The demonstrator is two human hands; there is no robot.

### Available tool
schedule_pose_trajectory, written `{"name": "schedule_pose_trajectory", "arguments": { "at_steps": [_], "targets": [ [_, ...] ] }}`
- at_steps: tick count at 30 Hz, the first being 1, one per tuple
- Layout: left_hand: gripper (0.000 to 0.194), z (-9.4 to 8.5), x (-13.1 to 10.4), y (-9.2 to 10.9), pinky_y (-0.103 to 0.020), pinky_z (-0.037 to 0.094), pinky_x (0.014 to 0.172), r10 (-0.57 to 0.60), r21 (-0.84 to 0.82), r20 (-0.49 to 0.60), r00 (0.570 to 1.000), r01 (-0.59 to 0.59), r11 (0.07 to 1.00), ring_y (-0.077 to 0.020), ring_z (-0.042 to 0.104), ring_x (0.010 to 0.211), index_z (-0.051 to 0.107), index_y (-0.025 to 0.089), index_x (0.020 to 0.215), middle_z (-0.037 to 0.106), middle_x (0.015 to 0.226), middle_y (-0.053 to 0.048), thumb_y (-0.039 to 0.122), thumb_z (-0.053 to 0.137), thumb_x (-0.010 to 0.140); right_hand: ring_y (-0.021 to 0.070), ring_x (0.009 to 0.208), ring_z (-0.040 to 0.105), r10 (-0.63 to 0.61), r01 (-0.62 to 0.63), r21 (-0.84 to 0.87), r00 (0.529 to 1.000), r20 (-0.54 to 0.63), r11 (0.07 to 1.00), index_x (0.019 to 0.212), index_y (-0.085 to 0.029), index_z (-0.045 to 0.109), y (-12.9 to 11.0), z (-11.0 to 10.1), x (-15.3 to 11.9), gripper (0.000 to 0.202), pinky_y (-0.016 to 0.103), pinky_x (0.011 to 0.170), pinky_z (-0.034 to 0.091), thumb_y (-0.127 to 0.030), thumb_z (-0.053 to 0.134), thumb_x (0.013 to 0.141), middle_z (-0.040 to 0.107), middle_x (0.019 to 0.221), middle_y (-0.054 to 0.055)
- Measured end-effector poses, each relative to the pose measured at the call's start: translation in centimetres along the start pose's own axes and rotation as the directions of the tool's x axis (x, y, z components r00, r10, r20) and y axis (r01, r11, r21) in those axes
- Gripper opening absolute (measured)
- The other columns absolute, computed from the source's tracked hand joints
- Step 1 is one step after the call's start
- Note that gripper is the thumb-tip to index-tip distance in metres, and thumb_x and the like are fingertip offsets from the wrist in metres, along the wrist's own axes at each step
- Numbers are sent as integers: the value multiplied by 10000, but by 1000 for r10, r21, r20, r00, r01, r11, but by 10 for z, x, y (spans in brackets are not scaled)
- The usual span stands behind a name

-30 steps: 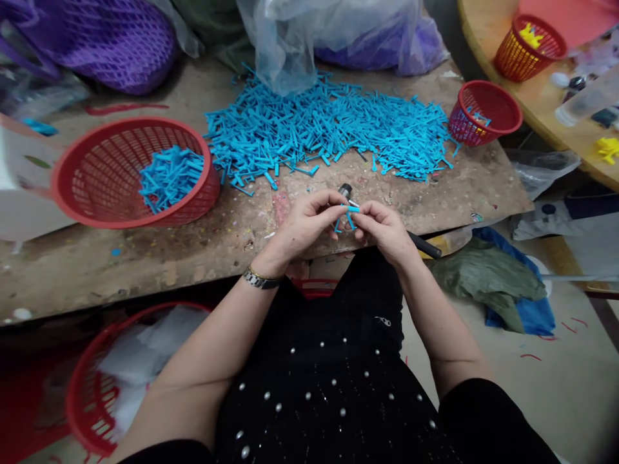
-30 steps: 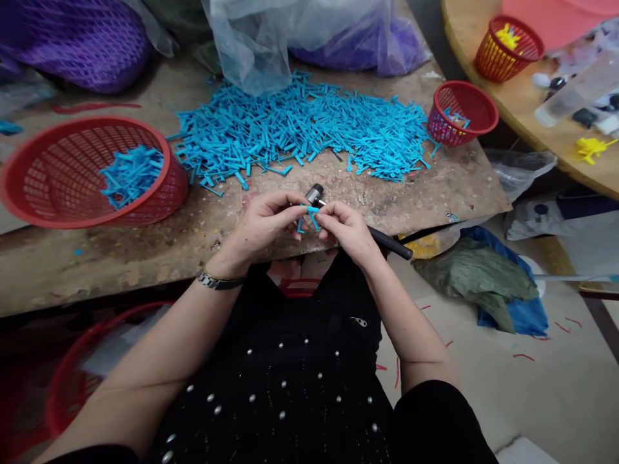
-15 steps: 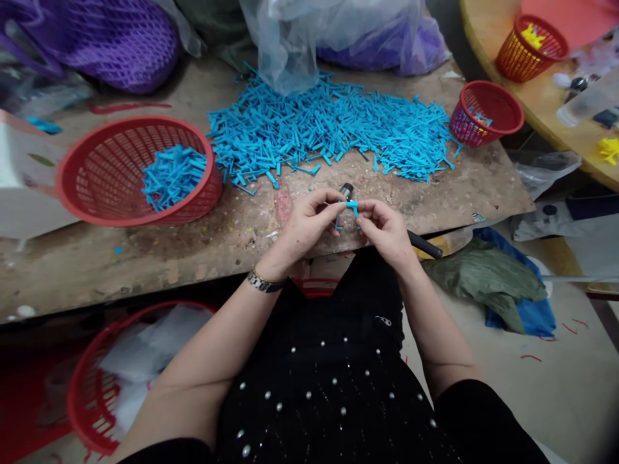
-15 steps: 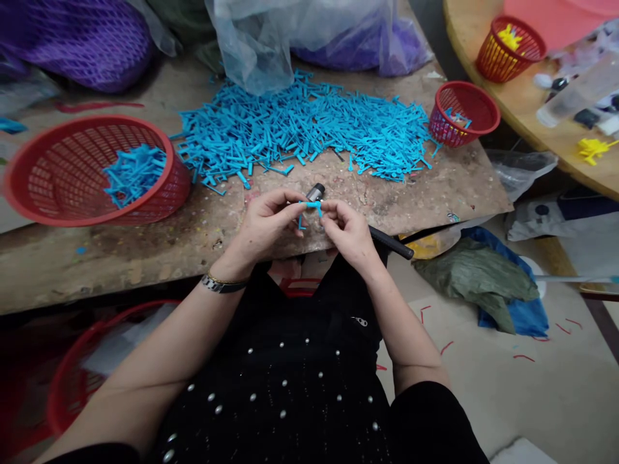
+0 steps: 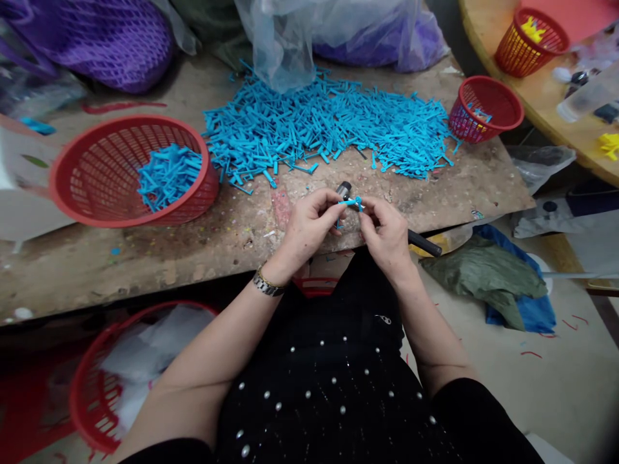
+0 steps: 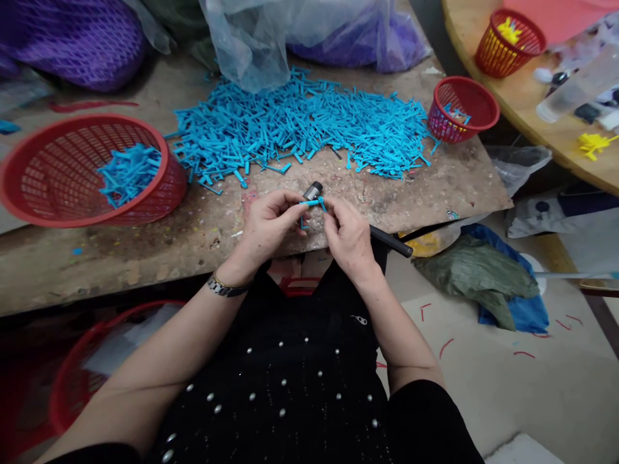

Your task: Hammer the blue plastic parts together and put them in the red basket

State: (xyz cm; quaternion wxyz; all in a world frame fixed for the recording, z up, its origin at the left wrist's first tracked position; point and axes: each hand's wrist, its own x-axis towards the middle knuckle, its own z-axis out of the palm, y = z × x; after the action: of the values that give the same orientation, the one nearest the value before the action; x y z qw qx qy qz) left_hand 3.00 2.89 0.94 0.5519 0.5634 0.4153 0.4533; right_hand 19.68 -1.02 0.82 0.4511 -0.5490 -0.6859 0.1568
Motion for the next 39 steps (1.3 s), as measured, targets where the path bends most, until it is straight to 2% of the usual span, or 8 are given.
{"name": "schedule_pose_trajectory", "arguments": {
  "at_steps": [6,20,30,35,39],
  "targets": [
    [187,2,-1,-2,-195,561,501,13,25,-3,1000,-13,1000,-113,622,623,678,198,888,651,719,14,378,725,862,203,915,670,-48,47,-65,999,-10,997,1119,-231,662,1,1,-1,257,367,847,558,-143,508,933,726,995,55],
    [155,3,-3,-3,-185,563,517,11,30,-7,1000,-10,999,-112,617,639,679,206,898,649,729,8,358,700,877,213,946,676,-66,65,-65,998,-20,996,1117,-223,666,0,2,-4,270,373,850,555,-133,491,932,732,1004,66],
    [90,2,-6,2,-184,507,566,139,254,16,990,-139,957,-108,574,661,658,201,883,609,750,10,271,611,913,237,970,668,-81,83,-123,996,25,989,1148,-205,645,-2,4,-8,274,405,878,544,-147,444,971,718,1035,103],
    [101,5,-6,4,-183,501,493,61,150,26,998,-64,987,-99,561,579,642,205,859,591,718,19,278,596,911,233,967,667,-88,90,-106,996,27,990,1141,-210,639,-2,4,-9,272,396,867,546,-139,453,956,716,1030,97],
    [87,7,-6,2,-181,506,482,65,149,13,998,-66,987,-89,564,540,640,208,851,595,705,27,276,618,902,244,973,660,-84,87,-81,996,39,993,1137,-211,635,-2,4,-10,276,409,870,539,-139,446,949,709,1033,102]
  ]
}}
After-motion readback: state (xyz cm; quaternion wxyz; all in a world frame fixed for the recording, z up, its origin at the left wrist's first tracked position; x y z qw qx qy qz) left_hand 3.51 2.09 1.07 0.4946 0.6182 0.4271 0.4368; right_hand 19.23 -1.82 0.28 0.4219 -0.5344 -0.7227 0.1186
